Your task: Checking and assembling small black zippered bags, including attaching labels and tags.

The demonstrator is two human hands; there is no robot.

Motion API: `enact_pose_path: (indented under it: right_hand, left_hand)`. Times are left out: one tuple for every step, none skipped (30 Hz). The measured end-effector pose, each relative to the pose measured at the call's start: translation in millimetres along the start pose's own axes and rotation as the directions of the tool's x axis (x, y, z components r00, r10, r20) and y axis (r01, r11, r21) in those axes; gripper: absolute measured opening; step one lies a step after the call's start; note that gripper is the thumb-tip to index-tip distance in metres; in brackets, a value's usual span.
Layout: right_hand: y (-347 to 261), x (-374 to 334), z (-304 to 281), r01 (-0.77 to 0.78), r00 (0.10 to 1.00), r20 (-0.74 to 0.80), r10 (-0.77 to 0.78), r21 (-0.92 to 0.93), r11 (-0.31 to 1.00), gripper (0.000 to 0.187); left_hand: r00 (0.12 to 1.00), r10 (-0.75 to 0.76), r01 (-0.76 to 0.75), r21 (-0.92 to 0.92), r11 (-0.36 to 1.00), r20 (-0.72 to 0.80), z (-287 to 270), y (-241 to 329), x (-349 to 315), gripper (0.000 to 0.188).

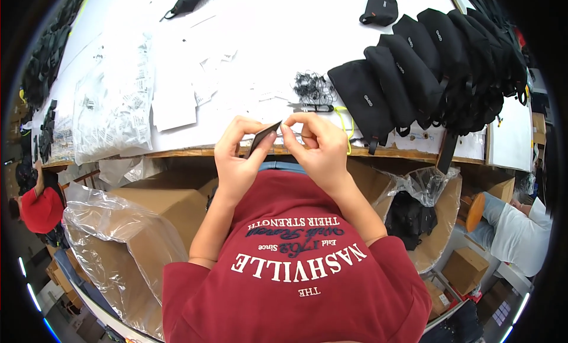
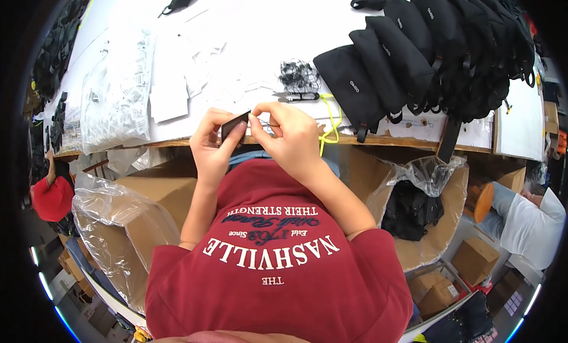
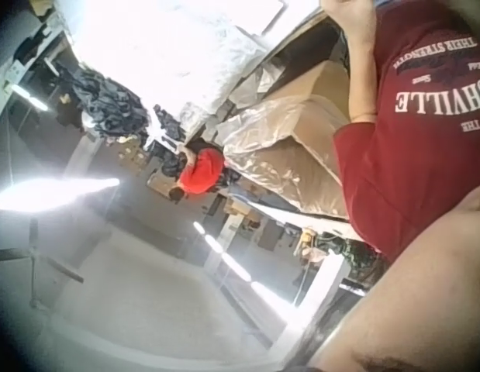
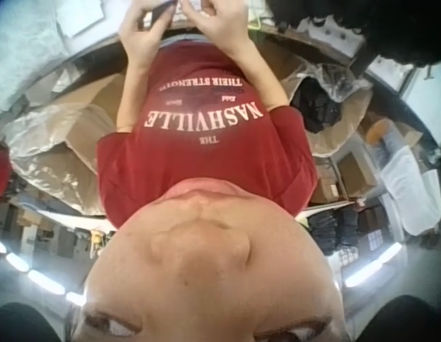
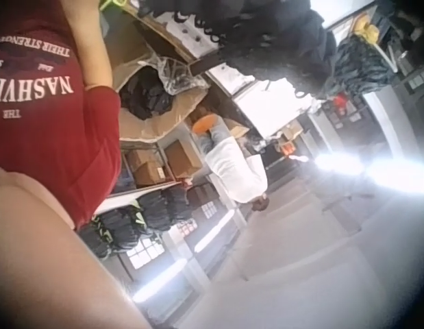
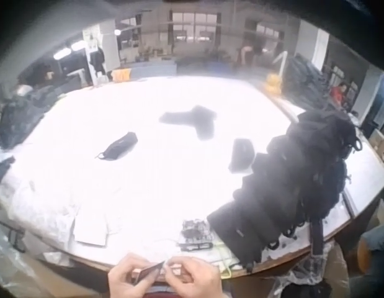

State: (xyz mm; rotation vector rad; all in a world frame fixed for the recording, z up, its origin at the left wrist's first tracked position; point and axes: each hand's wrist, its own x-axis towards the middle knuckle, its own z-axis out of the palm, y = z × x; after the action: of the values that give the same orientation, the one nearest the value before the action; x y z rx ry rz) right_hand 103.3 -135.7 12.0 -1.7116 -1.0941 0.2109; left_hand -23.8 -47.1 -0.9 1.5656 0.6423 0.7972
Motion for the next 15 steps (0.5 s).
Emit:
enact_pose_path:
  right_hand:
    - [-1,0,0,0.013,1.0,-0.009,-0.013,0.006,1.0,0.01]
    - [-1,1,0,0.016,1.0,0.009,-0.016,-0.005,1.0,0.01]
    - [-2,3,0,0.02,0.999,0.028,-0.02,-0.015,1.0,0.011]
    - [0,3,-1,-0.055,0.997,0.061,0.051,0.068,0.996,0.01]
    - [0,4,-2,-0.04,0.998,0.052,0.036,0.072,0.997,0.01]
    - [0,5,-4,-0.153,0.983,0.126,0.131,0.193,0.969,0.009]
    - [0,6,-7,-0.269,0.954,0.214,0.21,0.3,0.915,0.008]
    - [1,5,-8,-0.275,0.949,0.244,0.199,0.331,0.903,0.008]
    - [3,4,-10,-0.261,0.953,0.238,0.187,0.333,0.906,0.008]
    - [5,4,-12,-0.304,0.932,0.303,0.199,0.354,0.884,0.009]
    - [5,3,-13,-0.35,0.906,0.368,0.21,0.37,0.861,0.01]
    - [3,2,-14,-0.345,0.906,0.37,0.205,0.364,0.865,0.01]
    - [4,0,-13,-0.333,0.911,0.364,0.196,0.366,0.869,0.01]
    - [7,-2,-12,-0.355,0.897,0.389,0.21,0.349,0.867,0.009]
    - [9,-3,-11,-0.378,0.881,0.415,0.226,0.331,0.864,0.009]
  left_hand:
    - [1.0,-0.009,0.009,-0.009,1.0,0.007,0,-2,-1,0.011]
    - [1.0,0.018,-0.018,-0.008,1.0,0.013,-1,-2,-1,0.012]
    - [0.999,0.046,-0.046,-0.007,0.999,0.018,-1,-1,1,0.012]
    - [0.999,0.03,-0.03,-0.038,0.999,0.019,-2,1,0,0.01]
    - [0.999,0.047,-0.046,-0.033,0.998,0.019,-4,1,1,0.01]
    - [0.998,0.01,-0.003,-0.111,0.994,0.059,-7,0,2,0.007]
    - [0.995,-0.024,0.043,-0.187,0.981,0.102,-10,0,2,0.004]
    - [0.983,-0.043,0.083,-0.222,0.972,0.179,-17,-4,3,0.009]
    - [0.968,-0.046,0.12,-0.295,0.948,0.245,-22,-7,6,0.016]
    - [0.94,-0.097,0.212,-0.34,0.916,0.326,-26,-7,12,0.016]
    - [0.902,-0.141,0.306,-0.374,0.875,0.408,-28,-6,16,0.016]
    - [0.903,-0.131,0.297,-0.376,0.878,0.408,-26,-6,18,0.016]
    - [0.877,-0.178,0.334,-0.3,0.894,0.445,-22,-6,20,0.014]
    - [0.848,-0.229,0.368,-0.221,0.903,0.477,-19,-7,21,0.012]
    - [0.85,-0.222,0.361,-0.221,0.906,0.478,-20,-9,21,0.012]
